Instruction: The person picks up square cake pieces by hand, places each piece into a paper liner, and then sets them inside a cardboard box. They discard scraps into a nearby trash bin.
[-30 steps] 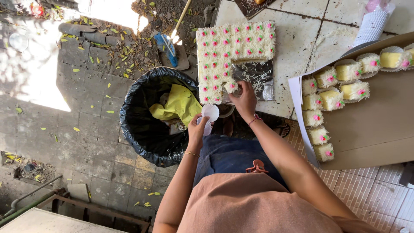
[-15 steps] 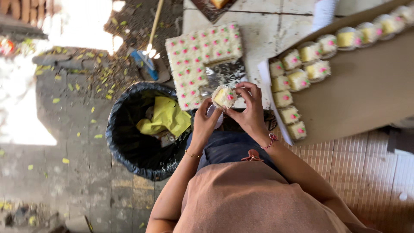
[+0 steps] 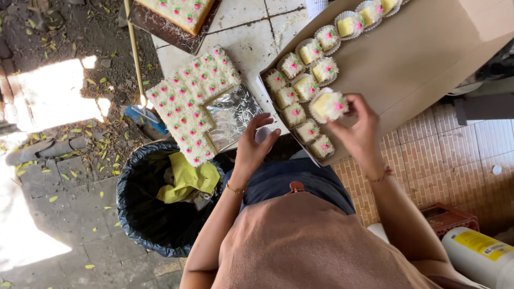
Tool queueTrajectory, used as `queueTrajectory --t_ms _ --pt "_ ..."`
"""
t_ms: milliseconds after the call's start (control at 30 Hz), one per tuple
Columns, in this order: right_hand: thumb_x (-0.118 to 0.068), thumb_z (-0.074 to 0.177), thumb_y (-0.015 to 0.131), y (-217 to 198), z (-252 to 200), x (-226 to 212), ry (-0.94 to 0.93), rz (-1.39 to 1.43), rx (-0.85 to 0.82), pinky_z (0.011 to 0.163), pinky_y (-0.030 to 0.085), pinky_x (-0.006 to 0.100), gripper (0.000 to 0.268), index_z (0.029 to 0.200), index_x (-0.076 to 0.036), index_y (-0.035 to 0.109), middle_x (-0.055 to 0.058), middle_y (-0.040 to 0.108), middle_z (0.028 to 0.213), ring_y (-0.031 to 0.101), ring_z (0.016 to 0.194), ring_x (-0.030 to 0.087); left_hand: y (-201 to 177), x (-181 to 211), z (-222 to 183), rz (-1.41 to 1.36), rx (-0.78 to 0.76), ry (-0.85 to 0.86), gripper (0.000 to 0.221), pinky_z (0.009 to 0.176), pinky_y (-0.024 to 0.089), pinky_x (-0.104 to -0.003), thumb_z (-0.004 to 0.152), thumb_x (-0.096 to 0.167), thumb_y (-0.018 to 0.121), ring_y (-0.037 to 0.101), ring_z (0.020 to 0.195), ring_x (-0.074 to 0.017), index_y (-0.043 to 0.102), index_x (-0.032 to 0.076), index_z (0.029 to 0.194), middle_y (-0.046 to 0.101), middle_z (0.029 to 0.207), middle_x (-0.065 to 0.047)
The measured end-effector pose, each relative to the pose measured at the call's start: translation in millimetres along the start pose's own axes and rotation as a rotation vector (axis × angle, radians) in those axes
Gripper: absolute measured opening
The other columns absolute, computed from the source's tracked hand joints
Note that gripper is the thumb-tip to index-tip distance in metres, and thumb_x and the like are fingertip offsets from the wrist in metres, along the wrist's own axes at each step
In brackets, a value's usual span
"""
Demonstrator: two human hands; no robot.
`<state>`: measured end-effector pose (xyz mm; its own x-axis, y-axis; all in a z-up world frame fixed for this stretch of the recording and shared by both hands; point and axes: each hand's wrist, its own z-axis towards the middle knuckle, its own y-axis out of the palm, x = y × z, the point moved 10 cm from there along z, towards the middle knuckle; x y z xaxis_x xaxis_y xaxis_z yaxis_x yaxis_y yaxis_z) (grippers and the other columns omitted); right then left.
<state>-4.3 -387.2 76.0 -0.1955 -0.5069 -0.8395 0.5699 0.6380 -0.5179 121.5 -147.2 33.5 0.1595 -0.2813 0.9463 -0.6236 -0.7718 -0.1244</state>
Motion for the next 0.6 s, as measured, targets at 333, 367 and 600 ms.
queueTrajectory --t_ms 333,367,600 --pt "-0.014 0.073 0.09 45.1 10.0 96.0 0.183 -0.201 -0.202 0.076 0.057 0.052 0.051 0.115 -0.002 0.064 0.026 0.071 0.105 0.071 0.095 0.044 39.0 -39.9 25.5 -0.086 -0.06 -0.09 0.07 0.11 0.04 -0.06 0.093 0.038 0.073 0.058 0.127 -0.049 0.037 0.016 0.149 0.066 0.123 -0.031" --pt "-0.016 0.075 0.091 50.4 11.9 99.3 0.188 -0.187 -0.179 0.077 0.059 0.051 0.051 0.115 -0.001 0.063 0.026 0.069 0.106 0.071 0.094 0.043 38.5 -37.4 25.4 -0.101 -0.062 -0.085 0.071 0.11 0.04 -0.06 0.093 0.038 0.073 0.058 0.127 -0.0486 0.036 0.015 0.149 0.066 0.122 -0.032" --pt "-0.005 0.081 0.088 57.6 18.3 61.2 0.27 0.071 -0.269 0.089 0.057 0.056 0.067 0.132 0.011 0.047 0.04 0.052 0.121 0.064 0.104 0.054 35.1 -62.8 30.2 -0.122 -0.051 -0.132 0.076 0.106 0.045 -0.053 0.086 0.044 0.081 0.064 0.123 -0.0393 0.043 0.018 0.145 0.068 0.125 -0.023"
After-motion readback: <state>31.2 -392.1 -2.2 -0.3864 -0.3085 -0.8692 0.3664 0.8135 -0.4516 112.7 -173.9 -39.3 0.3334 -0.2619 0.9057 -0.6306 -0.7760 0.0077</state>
